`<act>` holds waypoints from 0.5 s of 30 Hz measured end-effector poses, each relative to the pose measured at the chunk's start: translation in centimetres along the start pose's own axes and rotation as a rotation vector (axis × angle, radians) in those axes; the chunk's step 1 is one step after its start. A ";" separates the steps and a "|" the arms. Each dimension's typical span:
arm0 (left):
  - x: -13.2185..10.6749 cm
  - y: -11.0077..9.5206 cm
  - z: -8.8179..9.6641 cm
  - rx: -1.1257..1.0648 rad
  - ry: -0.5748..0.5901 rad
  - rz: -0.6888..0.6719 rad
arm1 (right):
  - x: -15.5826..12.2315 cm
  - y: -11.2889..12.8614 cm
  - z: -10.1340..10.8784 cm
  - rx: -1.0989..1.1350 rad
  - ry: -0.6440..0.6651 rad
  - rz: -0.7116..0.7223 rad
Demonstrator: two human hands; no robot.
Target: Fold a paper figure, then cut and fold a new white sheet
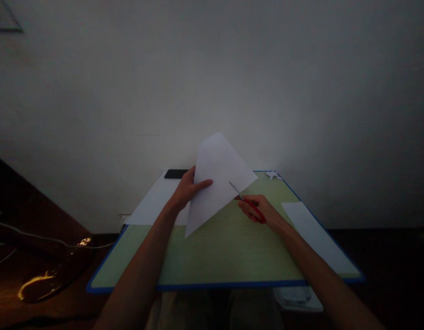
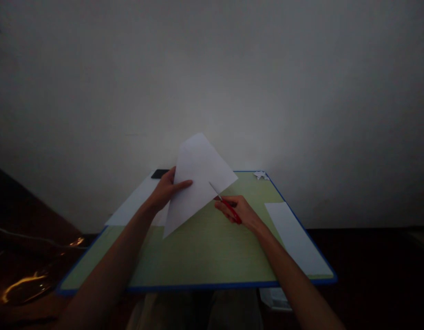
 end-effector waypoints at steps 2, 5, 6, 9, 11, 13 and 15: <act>0.0 -0.1 -0.1 -0.012 0.000 -0.001 | 0.2 -0.3 0.1 0.019 -0.001 -0.018; 0.0 -0.1 -0.1 -0.014 0.009 -0.004 | 0.4 -0.9 0.2 0.029 0.009 -0.032; 0.0 -0.1 -0.2 -0.011 0.014 -0.007 | 0.4 -1.0 0.2 0.025 0.012 -0.037; 0.0 -0.1 -0.2 -0.009 0.024 -0.012 | 0.5 -1.4 0.4 0.008 0.014 -0.052; 0.0 0.0 -0.1 -0.014 0.019 -0.011 | 0.4 -1.3 0.5 -0.003 0.020 -0.047; 0.0 0.0 -0.1 -0.017 0.013 -0.010 | 0.3 -1.1 0.4 -0.015 0.022 -0.035; -0.1 -0.2 -0.2 -0.010 0.008 -0.015 | 0.2 -0.8 0.5 -0.029 0.011 -0.034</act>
Point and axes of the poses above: each hand's wrist, its own x-axis towards the middle knuckle, its own z-axis out of the back of the hand, y = z × x, the point moved 9 cm from there along x, towards the middle knuckle, and after that the axes turned 5 degrees about -z, right-handed, at the moved point
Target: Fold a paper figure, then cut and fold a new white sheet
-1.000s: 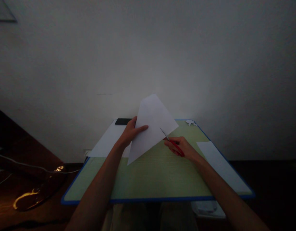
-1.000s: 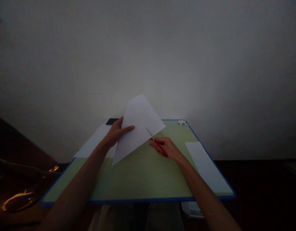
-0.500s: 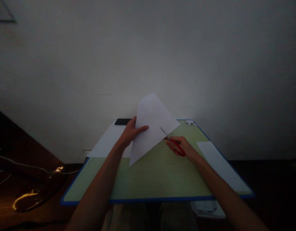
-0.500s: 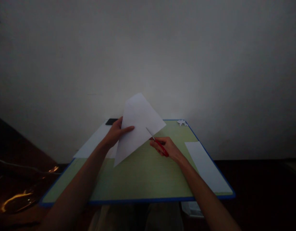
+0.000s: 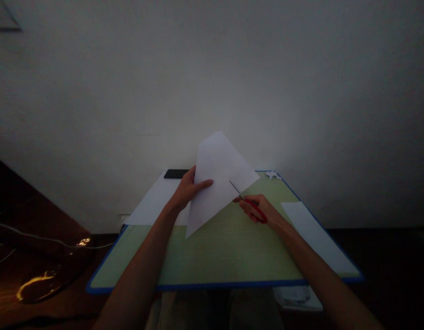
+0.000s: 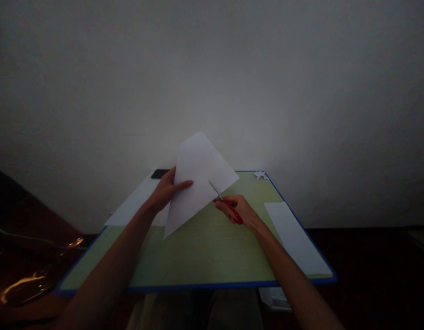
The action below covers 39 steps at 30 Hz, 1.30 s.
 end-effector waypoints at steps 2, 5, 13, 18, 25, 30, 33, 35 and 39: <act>-0.1 -0.2 -0.1 0.007 -0.002 -0.003 | -0.2 0.2 -0.1 -0.025 -0.010 -0.012; -0.1 -0.2 -0.1 0.002 0.000 0.007 | -0.5 0.7 -0.3 -0.050 -0.008 -0.017; 0.0 0.0 0.1 0.019 -0.001 0.008 | -0.6 0.8 -0.9 0.010 0.041 -0.001; 0.0 0.0 0.2 -0.013 -0.011 0.013 | -0.1 0.3 -0.2 0.109 -0.006 0.014; 0.0 0.0 -0.1 -0.013 0.002 -0.015 | 0.3 0.5 0.1 0.162 0.037 0.084; 0.0 0.1 -0.1 0.018 0.012 -0.022 | 0.0 1.2 -0.1 0.105 0.052 0.137; 0.0 0.2 -0.2 0.017 0.021 -0.019 | -0.3 1.7 -0.4 0.067 0.060 0.125; 0.0 0.2 -0.3 0.012 0.028 -0.015 | -0.5 2.0 -0.5 0.046 0.061 0.122; -0.1 0.2 -0.4 -0.005 0.022 0.005 | -0.6 1.8 -0.4 0.008 0.055 0.103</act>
Point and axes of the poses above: each hand's wrist, its own x-axis towards the middle knuckle, its own z-axis out of the back of the hand, y = z × x, the point moved 9 cm from there along x, towards the middle knuckle, and after that the axes turned 5 degrees about -z, right-handed, at the moved point
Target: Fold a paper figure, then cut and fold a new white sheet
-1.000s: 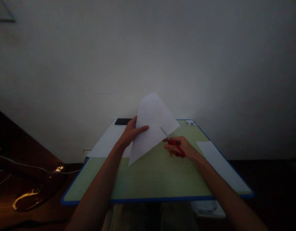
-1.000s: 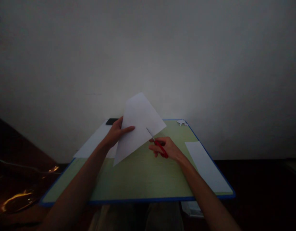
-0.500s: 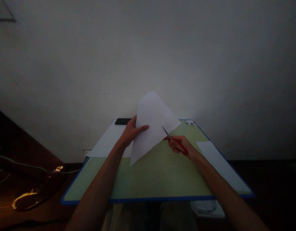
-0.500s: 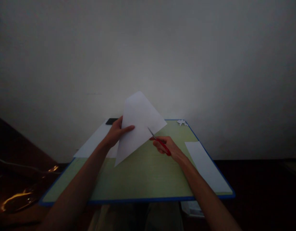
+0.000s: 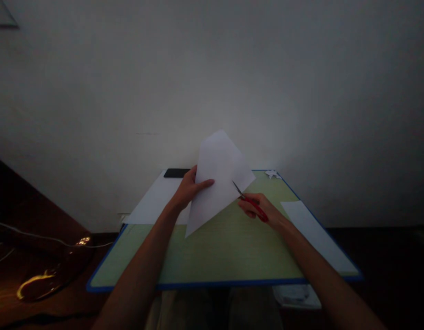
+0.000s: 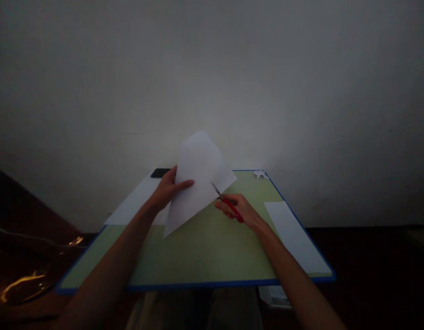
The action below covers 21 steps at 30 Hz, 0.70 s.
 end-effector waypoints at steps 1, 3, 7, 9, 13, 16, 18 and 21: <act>0.0 0.0 0.0 -0.002 -0.001 0.004 | 0.0 -0.2 0.1 -0.002 -0.001 -0.008; 0.0 0.0 0.0 0.001 -0.003 0.010 | 0.1 -0.6 0.1 0.003 0.004 -0.018; 0.1 0.2 0.1 0.016 -0.005 0.006 | 0.3 -0.9 0.1 0.023 0.006 -0.017; 0.1 0.3 0.2 0.032 -0.012 0.001 | 0.3 -0.8 0.3 0.033 -0.020 -0.028; 0.2 0.2 0.3 0.065 -0.040 -0.014 | 0.1 -0.5 0.4 0.028 -0.055 -0.059; 0.2 0.1 0.3 0.082 -0.045 -0.013 | 0.1 -0.5 0.4 0.040 -0.052 -0.061; 0.1 0.1 0.1 0.080 -0.041 -0.004 | 0.2 -0.7 0.5 0.045 -0.049 -0.052; 0.1 0.0 0.1 0.077 -0.049 -0.010 | 0.4 -1.3 0.6 0.047 -0.035 -0.038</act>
Point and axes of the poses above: each hand's wrist, its own x-axis towards the middle knuckle, its own z-axis out of the back of the hand, y = z × x, the point moved 9 cm from there along x, towards the middle knuckle, and after that the axes turned 5 degrees about -z, right-handed, at the moved point
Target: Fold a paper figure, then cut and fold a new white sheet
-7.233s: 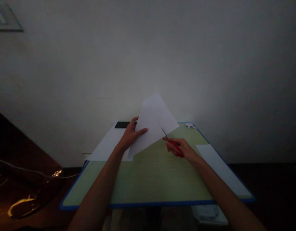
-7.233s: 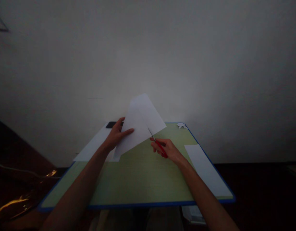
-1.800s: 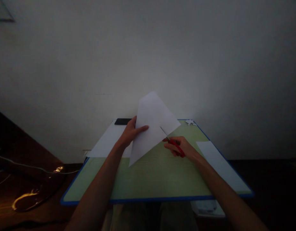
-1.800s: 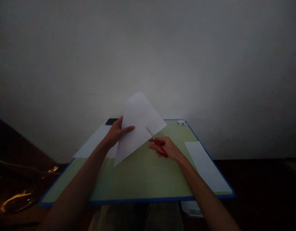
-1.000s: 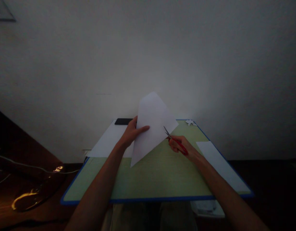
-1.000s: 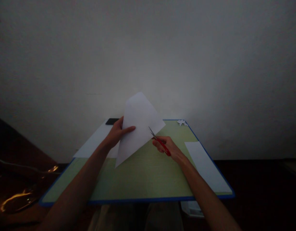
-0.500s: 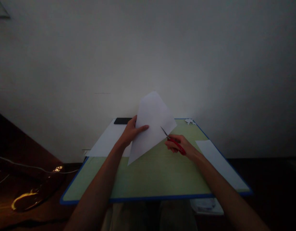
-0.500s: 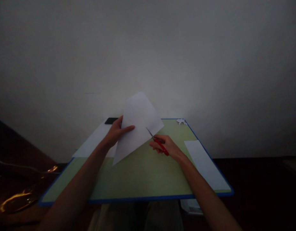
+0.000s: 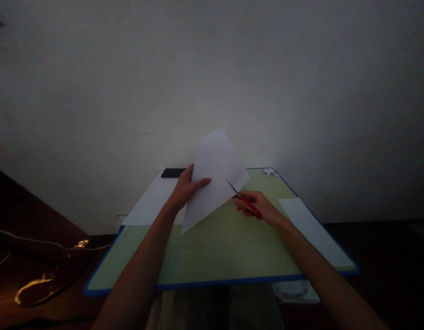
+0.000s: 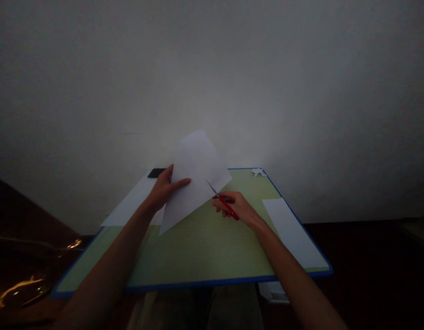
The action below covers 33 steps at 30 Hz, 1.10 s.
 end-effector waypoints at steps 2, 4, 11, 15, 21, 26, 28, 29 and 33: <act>0.0 0.0 0.1 0.006 -0.011 -0.008 | 0.1 -0.3 0.0 0.001 0.013 0.004; 0.0 0.1 0.1 0.007 -0.011 -0.010 | 0.1 -0.3 0.0 0.002 0.019 0.010; 0.0 0.2 0.1 -0.001 0.002 -0.005 | 0.1 -0.1 0.0 -0.019 0.022 0.021; 0.1 0.3 0.5 0.037 -0.031 -0.010 | 0.2 -0.2 0.0 -0.014 0.023 0.014; 0.1 0.1 0.4 0.011 -0.031 -0.004 | 0.1 -0.4 0.1 0.006 0.005 -0.006; 0.0 0.2 0.2 0.011 -0.007 0.000 | 0.0 -0.4 0.2 0.019 -0.006 -0.011; 0.1 0.2 0.4 0.026 -0.016 -0.010 | 0.1 -0.5 0.3 0.020 -0.007 -0.013; 0.1 0.2 0.5 0.035 -0.025 -0.015 | 0.2 -0.6 0.3 0.020 -0.005 -0.012; 0.2 0.3 0.7 0.049 -0.041 -0.024 | 0.3 -0.8 0.3 0.014 -0.001 -0.007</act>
Point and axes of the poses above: each hand's wrist, its own x-axis towards the middle knuckle, its own z-axis out of the back of the hand, y = z × x, the point moved 9 cm from there along x, towards the middle knuckle, and after that the axes turned 5 degrees about -z, right-handed, at the moved point
